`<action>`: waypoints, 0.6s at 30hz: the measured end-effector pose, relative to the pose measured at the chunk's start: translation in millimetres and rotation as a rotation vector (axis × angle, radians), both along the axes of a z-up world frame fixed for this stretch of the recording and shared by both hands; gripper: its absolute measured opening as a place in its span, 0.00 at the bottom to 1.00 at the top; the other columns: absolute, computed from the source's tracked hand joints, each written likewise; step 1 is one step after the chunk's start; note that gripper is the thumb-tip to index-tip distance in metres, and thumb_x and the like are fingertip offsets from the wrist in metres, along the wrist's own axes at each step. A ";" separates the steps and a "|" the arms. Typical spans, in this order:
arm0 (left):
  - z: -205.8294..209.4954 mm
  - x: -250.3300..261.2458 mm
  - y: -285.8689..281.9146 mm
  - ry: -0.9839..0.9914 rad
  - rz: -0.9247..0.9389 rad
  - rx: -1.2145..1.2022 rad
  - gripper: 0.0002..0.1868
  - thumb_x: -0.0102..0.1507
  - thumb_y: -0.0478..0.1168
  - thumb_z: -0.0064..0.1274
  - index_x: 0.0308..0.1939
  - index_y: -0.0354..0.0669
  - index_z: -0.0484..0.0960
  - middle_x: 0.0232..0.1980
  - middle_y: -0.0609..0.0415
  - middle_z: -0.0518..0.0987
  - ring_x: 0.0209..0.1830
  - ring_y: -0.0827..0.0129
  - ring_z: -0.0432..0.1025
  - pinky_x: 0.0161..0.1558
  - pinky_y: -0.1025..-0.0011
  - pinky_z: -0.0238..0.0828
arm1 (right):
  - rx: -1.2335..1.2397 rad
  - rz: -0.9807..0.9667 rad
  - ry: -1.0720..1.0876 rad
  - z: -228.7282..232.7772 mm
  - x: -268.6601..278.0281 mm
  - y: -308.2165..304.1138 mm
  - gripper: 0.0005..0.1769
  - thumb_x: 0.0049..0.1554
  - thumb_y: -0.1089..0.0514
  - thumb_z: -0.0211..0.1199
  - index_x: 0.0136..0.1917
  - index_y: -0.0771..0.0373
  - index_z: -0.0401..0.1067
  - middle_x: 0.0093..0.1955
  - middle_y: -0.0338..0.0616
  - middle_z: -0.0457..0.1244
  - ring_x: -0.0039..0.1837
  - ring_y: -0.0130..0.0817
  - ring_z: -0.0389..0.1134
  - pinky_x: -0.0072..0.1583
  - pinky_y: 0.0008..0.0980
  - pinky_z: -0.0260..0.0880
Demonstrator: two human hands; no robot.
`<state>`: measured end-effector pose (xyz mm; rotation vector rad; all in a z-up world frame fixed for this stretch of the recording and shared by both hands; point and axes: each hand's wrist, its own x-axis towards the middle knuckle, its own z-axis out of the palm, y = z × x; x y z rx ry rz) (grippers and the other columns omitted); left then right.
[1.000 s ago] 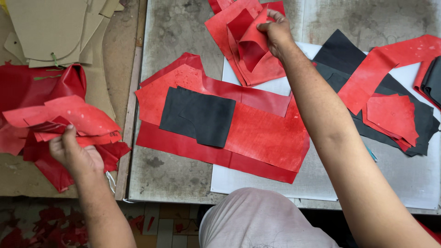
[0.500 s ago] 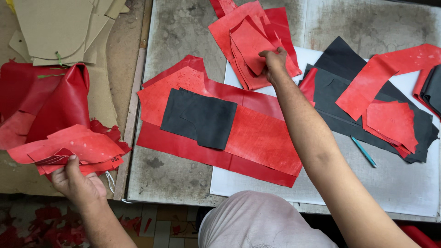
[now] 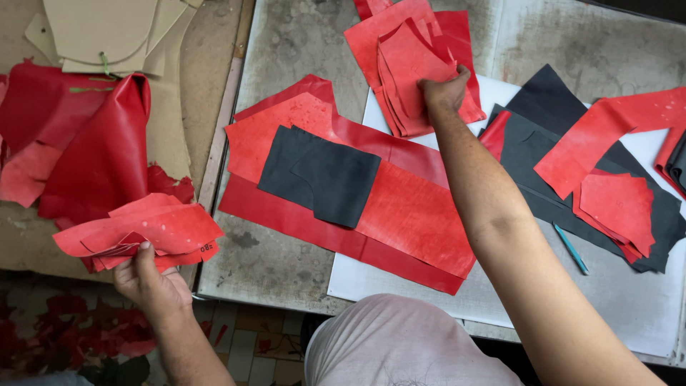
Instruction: The person arranges red and black fabric pieces on a worktable, then uses a utility knife and a cardboard template to cut black fabric into uniform strips. The person stacks the cut pieces and aligns them with red fabric pieces.
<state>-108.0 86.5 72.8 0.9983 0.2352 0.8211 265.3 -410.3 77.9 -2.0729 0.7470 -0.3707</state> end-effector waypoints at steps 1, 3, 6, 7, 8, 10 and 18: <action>-2.1 -3.9 0.4 -0.004 0.008 -0.003 0.10 0.70 0.27 0.50 0.55 0.34 0.80 0.59 0.50 0.80 0.60 0.66 0.76 0.67 0.63 0.76 | -0.005 -0.017 -0.027 -2.2 -1.1 -1.6 0.45 0.45 0.57 0.81 0.71 0.54 0.61 0.60 0.45 0.67 0.62 0.39 0.69 0.64 0.37 0.70; -6.9 -12.9 -1.6 -0.010 0.023 -0.011 0.09 0.71 0.27 0.50 0.55 0.33 0.80 0.59 0.49 0.80 0.60 0.66 0.76 0.68 0.63 0.76 | -0.004 -0.051 -0.081 -8.7 -1.6 -3.4 0.37 0.46 0.58 0.79 0.67 0.54 0.69 0.54 0.40 0.70 0.58 0.34 0.71 0.62 0.35 0.71; -11.9 -19.0 -5.2 0.002 0.044 -0.023 0.09 0.72 0.27 0.50 0.55 0.32 0.80 0.59 0.49 0.80 0.60 0.65 0.75 0.67 0.63 0.76 | 0.018 -0.065 -0.212 -10.4 1.6 -7.5 0.36 0.44 0.62 0.76 0.64 0.55 0.68 0.45 0.36 0.69 0.51 0.30 0.71 0.57 0.32 0.71; -13.3 -19.9 -7.4 0.025 0.054 -0.028 0.09 0.71 0.28 0.50 0.55 0.32 0.80 0.59 0.48 0.80 0.59 0.65 0.76 0.66 0.63 0.76 | 0.026 -0.042 -0.281 -7.2 3.1 -8.1 0.35 0.44 0.64 0.75 0.64 0.56 0.67 0.43 0.35 0.69 0.49 0.29 0.72 0.55 0.31 0.71; -15.2 -20.5 -10.4 0.047 0.064 -0.033 0.09 0.71 0.28 0.50 0.54 0.32 0.80 0.58 0.48 0.80 0.58 0.65 0.76 0.64 0.63 0.76 | 0.035 -0.020 -0.350 -1.4 5.2 -8.3 0.35 0.44 0.65 0.75 0.64 0.57 0.66 0.42 0.34 0.70 0.47 0.27 0.72 0.54 0.30 0.72; -18.8 -29.6 -15.6 0.044 0.083 -0.072 0.09 0.70 0.28 0.51 0.54 0.33 0.79 0.59 0.49 0.80 0.59 0.65 0.76 0.64 0.63 0.76 | 0.321 0.190 -0.453 14.2 8.6 -1.0 0.23 0.50 0.67 0.70 0.60 0.60 0.73 0.40 0.36 0.69 0.44 0.27 0.71 0.48 0.30 0.73; -13.9 -38.0 -18.2 0.041 0.091 -0.128 0.11 0.69 0.31 0.52 0.55 0.33 0.80 0.58 0.48 0.80 0.59 0.63 0.76 0.65 0.60 0.76 | 0.551 0.967 -0.344 110.1 -44.3 78.8 0.03 0.61 0.70 0.64 0.47 0.67 0.72 0.41 0.37 0.66 0.43 0.26 0.69 0.45 0.28 0.70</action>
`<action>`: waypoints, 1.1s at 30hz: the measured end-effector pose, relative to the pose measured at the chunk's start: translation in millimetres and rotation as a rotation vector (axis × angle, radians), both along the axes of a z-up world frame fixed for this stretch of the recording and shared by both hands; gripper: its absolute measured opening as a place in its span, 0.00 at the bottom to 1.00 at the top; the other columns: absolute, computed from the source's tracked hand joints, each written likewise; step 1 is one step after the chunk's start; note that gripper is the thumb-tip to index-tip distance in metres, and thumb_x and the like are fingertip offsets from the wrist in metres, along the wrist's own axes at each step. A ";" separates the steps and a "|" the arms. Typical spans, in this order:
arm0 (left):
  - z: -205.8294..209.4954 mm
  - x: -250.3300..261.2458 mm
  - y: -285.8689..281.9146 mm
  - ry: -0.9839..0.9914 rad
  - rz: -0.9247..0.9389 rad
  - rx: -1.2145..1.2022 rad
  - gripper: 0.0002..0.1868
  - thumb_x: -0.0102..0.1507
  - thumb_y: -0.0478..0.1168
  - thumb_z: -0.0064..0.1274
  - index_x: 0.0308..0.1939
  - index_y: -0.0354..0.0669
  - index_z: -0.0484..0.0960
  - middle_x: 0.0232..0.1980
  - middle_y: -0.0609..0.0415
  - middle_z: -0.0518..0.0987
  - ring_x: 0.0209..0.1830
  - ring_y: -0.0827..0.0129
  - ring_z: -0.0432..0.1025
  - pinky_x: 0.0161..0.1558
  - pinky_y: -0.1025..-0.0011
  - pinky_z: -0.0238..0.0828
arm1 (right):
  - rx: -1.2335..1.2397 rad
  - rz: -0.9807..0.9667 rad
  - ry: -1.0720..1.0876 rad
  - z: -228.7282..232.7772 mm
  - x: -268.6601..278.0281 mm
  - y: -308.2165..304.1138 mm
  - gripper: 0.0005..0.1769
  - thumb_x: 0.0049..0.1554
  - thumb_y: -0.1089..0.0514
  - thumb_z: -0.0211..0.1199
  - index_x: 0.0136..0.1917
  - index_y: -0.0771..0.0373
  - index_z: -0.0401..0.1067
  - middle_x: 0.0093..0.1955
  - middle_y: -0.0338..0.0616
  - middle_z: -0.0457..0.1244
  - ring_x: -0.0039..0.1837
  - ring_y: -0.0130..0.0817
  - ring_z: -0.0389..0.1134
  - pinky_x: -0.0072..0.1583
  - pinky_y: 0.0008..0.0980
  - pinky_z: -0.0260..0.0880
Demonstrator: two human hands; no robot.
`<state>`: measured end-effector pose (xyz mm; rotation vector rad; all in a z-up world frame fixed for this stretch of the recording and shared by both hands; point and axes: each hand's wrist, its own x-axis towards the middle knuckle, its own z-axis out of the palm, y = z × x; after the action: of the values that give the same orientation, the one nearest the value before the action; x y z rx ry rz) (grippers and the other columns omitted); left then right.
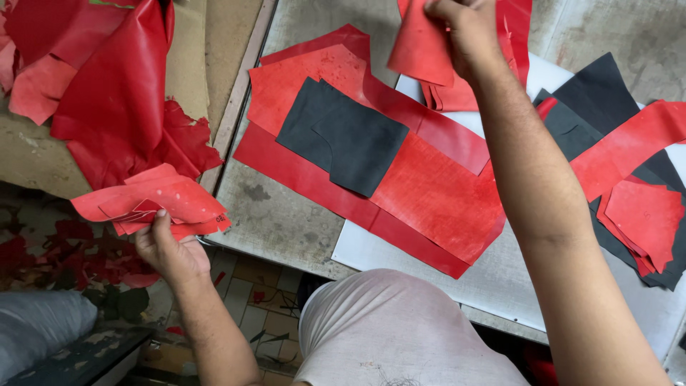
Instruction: The person arranges red and black fabric pieces on a worktable, then uses a utility knife and a cardboard template to cut black fabric into uniform strips. The person stacks the cut pieces and aligns them with red fabric pieces.
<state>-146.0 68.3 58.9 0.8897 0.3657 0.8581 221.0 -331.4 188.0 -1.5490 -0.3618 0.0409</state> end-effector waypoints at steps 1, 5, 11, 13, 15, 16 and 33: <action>-0.7 -0.3 -2.4 0.003 -0.003 -0.005 0.11 0.69 0.31 0.52 0.55 0.33 0.80 0.58 0.48 0.81 0.59 0.63 0.76 0.65 0.61 0.75 | -0.001 0.088 0.021 8.9 -11.1 15.6 0.03 0.61 0.71 0.65 0.49 0.67 0.73 0.42 0.37 0.67 0.46 0.26 0.70 0.50 0.27 0.73; -5.1 3.8 -8.2 -0.006 -0.030 -0.019 0.11 0.69 0.30 0.52 0.55 0.33 0.79 0.59 0.48 0.80 0.60 0.64 0.75 0.67 0.61 0.74 | 0.203 0.279 0.136 20.3 -60.6 63.8 0.07 0.61 0.71 0.62 0.54 0.68 0.73 0.49 0.42 0.69 0.50 0.28 0.71 0.56 0.30 0.75; -4.6 3.8 -5.5 -0.049 -0.049 0.021 0.11 0.70 0.29 0.51 0.56 0.34 0.79 0.60 0.49 0.79 0.62 0.65 0.74 0.70 0.62 0.72 | 0.394 0.100 0.423 -57.8 -134.2 61.6 0.13 0.60 0.69 0.61 0.59 0.67 0.71 0.52 0.44 0.69 0.52 0.29 0.72 0.56 0.32 0.77; -1.6 3.0 -7.2 -0.040 -0.058 0.009 0.11 0.69 0.29 0.51 0.56 0.34 0.79 0.60 0.50 0.80 0.61 0.65 0.74 0.68 0.61 0.73 | 0.245 -0.027 0.438 -103.0 -144.7 59.5 0.12 0.60 0.67 0.60 0.58 0.66 0.71 0.51 0.44 0.70 0.50 0.28 0.72 0.55 0.30 0.78; 1.8 8.4 -11.0 -0.039 -0.074 0.004 0.11 0.69 0.29 0.51 0.56 0.34 0.79 0.59 0.50 0.80 0.60 0.65 0.74 0.68 0.61 0.73 | 0.009 -0.097 0.347 -145.3 -146.0 58.9 0.11 0.60 0.68 0.61 0.58 0.68 0.72 0.50 0.44 0.70 0.49 0.26 0.72 0.52 0.29 0.77; 3.2 12.7 -13.4 -0.041 -0.083 0.005 0.11 0.69 0.29 0.51 0.55 0.35 0.79 0.59 0.50 0.80 0.60 0.65 0.74 0.68 0.62 0.73 | -0.036 -0.119 0.285 -163.2 -148.1 56.5 0.12 0.60 0.68 0.61 0.59 0.68 0.72 0.51 0.43 0.70 0.48 0.25 0.71 0.52 0.28 0.76; -5.9 72.2 -24.2 -0.015 -0.260 -0.042 0.05 0.68 0.31 0.55 0.48 0.38 0.81 0.52 0.54 0.82 0.52 0.71 0.75 0.60 0.68 0.72 | -0.128 -0.065 -0.114 -140.5 -229.2 -1.8 0.20 0.66 0.65 0.63 0.70 0.67 0.70 0.61 0.46 0.66 0.61 0.31 0.69 0.61 0.29 0.71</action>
<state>-73.8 44.1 53.0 0.8693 0.2478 0.6148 -8.2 -333.2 47.6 -1.6933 -0.4043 -0.0767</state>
